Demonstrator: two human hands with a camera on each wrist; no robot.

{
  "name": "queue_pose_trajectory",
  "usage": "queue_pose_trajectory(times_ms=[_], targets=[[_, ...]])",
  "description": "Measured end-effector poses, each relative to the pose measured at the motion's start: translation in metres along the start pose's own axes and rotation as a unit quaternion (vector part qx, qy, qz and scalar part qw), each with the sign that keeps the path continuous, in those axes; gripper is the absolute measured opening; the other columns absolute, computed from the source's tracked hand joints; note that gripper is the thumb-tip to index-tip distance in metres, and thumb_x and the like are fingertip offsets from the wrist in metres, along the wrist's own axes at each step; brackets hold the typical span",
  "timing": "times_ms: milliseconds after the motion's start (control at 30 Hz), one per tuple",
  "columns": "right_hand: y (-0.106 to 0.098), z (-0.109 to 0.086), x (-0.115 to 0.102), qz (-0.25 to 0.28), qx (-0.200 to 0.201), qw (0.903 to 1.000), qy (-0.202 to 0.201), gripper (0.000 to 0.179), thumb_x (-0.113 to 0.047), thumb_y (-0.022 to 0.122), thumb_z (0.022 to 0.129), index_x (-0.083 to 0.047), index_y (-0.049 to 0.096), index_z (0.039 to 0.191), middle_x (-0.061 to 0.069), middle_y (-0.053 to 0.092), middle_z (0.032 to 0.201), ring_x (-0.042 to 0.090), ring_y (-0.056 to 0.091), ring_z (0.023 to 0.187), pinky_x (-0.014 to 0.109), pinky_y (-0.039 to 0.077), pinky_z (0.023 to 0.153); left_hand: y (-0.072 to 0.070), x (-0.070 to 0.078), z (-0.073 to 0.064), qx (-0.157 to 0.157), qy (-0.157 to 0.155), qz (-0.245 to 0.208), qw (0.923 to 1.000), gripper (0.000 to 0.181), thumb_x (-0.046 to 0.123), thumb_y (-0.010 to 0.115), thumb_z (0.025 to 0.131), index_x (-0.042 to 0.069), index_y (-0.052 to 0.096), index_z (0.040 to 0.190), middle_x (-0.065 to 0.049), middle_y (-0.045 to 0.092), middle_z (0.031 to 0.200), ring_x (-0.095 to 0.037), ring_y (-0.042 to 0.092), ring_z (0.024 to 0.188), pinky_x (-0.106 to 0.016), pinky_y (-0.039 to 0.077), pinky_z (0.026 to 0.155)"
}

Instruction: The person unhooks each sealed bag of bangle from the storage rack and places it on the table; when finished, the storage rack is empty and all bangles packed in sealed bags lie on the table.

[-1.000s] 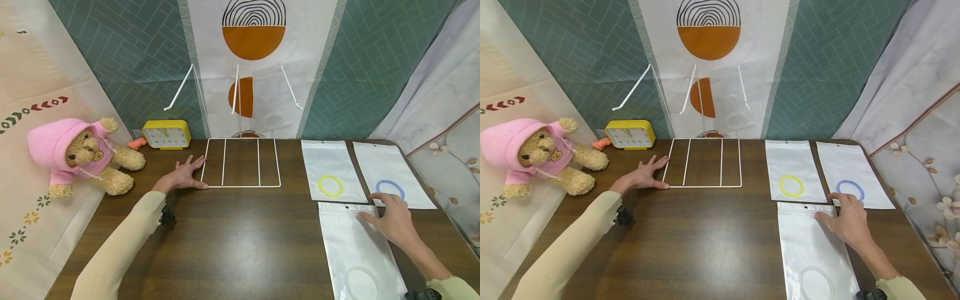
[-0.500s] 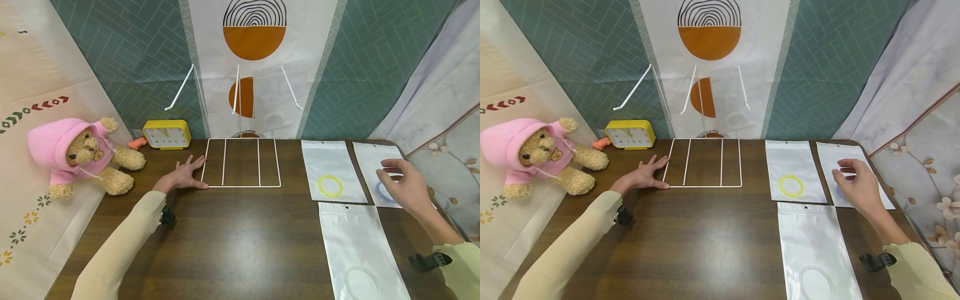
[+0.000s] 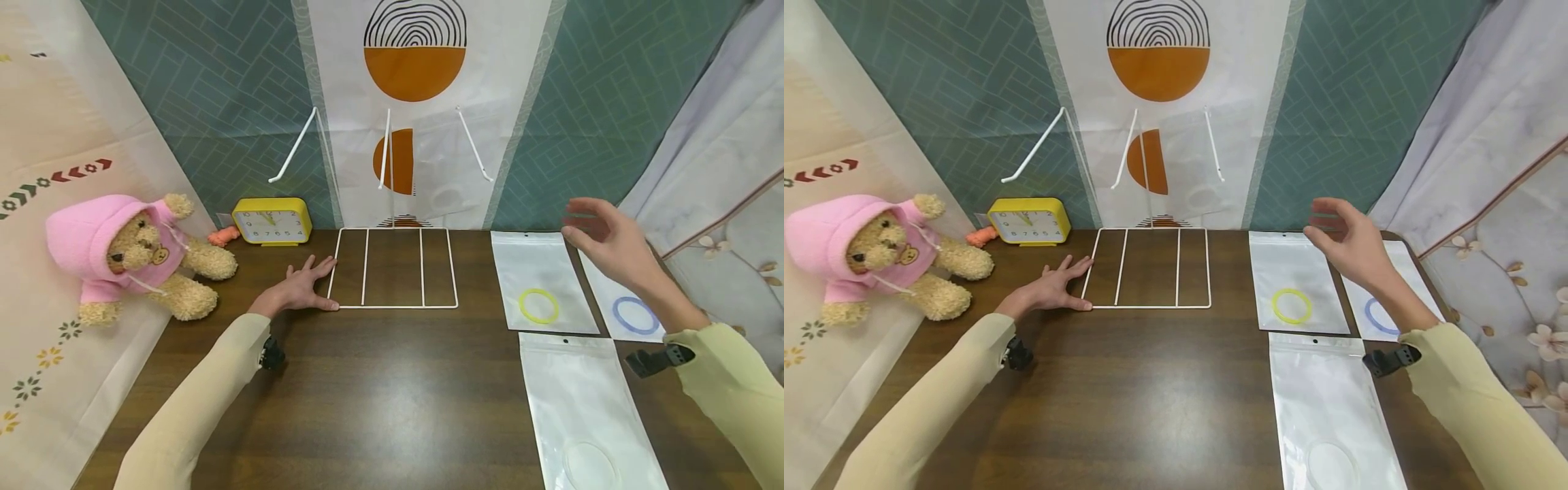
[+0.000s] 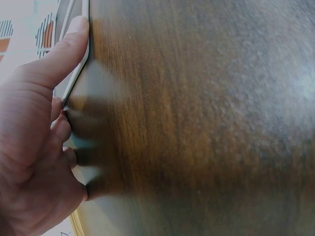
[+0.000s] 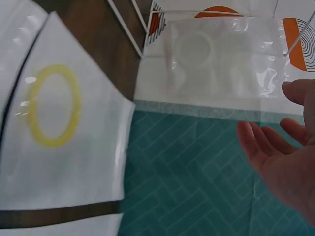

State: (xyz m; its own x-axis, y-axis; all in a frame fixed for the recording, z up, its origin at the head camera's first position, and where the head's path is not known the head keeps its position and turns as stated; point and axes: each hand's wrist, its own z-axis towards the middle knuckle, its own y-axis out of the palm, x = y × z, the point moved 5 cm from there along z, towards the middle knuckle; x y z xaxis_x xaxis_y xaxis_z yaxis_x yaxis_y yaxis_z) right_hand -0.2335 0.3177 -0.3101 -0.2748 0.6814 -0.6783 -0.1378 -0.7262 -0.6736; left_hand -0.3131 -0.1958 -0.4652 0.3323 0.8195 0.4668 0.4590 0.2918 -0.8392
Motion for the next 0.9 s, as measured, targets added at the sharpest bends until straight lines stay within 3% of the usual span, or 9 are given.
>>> queue_pose_trajectory(times_ms=[100, 267, 333, 633, 900], targets=[[0.004, 0.022, -0.011, 0.019, -0.018, 0.9996, -0.008, 0.055, -0.020, 0.064, 0.100, -0.007, 0.043, 0.149, 0.017, 0.051, 0.143, 0.022, 0.056, 0.122, 0.009, 0.043, 0.081, 0.000, -0.001, -0.001, 0.002, 0.003, -0.001, 1.0000, 0.110, 0.051, 0.078, 0.083, 0.010, 0.013, 0.161, -0.014, 0.007, 0.166, -0.042, -0.008, 0.149, -0.070, -0.008, 0.109], [0.008, 0.059, -0.022, 0.090, -0.025, 0.9954, -0.020, 0.053, -0.016, 0.064, 0.099, -0.006, 0.045, 0.148, 0.020, 0.052, 0.142, 0.002, 0.061, 0.108, 0.016, 0.051, 0.081, -0.001, 0.000, -0.001, 0.006, 0.008, -0.001, 0.9999, 0.108, 0.049, 0.078, 0.084, 0.010, 0.013, 0.162, -0.013, 0.008, 0.167, -0.042, -0.007, 0.149, -0.071, -0.007, 0.109], [0.008, 0.074, -0.025, 0.115, -0.025, 0.9928, -0.021, 0.052, -0.015, 0.065, 0.098, -0.006, 0.047, 0.146, 0.020, 0.053, 0.140, 0.001, 0.062, 0.104, 0.018, 0.052, 0.082, 0.000, 0.000, -0.001, 0.007, 0.009, 0.000, 0.9999, 0.108, 0.049, 0.078, 0.084, 0.011, 0.013, 0.162, -0.012, 0.008, 0.167, -0.041, -0.007, 0.149, -0.070, -0.007, 0.109], [0.008, 0.135, -0.040, 0.181, -0.010, 0.9833, 0.014, 0.049, -0.012, 0.067, 0.097, -0.006, 0.052, 0.143, 0.012, 0.058, 0.135, 0.011, 0.062, 0.107, 0.017, 0.052, 0.080, 0.001, -0.001, -0.003, 0.002, 0.003, -0.005, 1.0000, 0.108, 0.047, 0.079, 0.084, 0.011, 0.014, 0.162, -0.012, 0.008, 0.167, -0.041, -0.007, 0.149, -0.070, -0.007, 0.109], [0.005, 0.169, -0.052, 0.196, -0.024, 0.9789, 0.052, 0.051, -0.014, 0.064, 0.099, -0.012, 0.049, 0.147, 0.010, 0.054, 0.140, 0.016, 0.058, 0.116, 0.015, 0.052, 0.080, -0.001, 0.000, 0.000, 0.006, 0.007, -0.008, 0.9999, 0.107, 0.046, 0.080, 0.083, 0.011, 0.016, 0.161, -0.011, 0.009, 0.167, -0.040, -0.008, 0.150, -0.070, -0.008, 0.109]])
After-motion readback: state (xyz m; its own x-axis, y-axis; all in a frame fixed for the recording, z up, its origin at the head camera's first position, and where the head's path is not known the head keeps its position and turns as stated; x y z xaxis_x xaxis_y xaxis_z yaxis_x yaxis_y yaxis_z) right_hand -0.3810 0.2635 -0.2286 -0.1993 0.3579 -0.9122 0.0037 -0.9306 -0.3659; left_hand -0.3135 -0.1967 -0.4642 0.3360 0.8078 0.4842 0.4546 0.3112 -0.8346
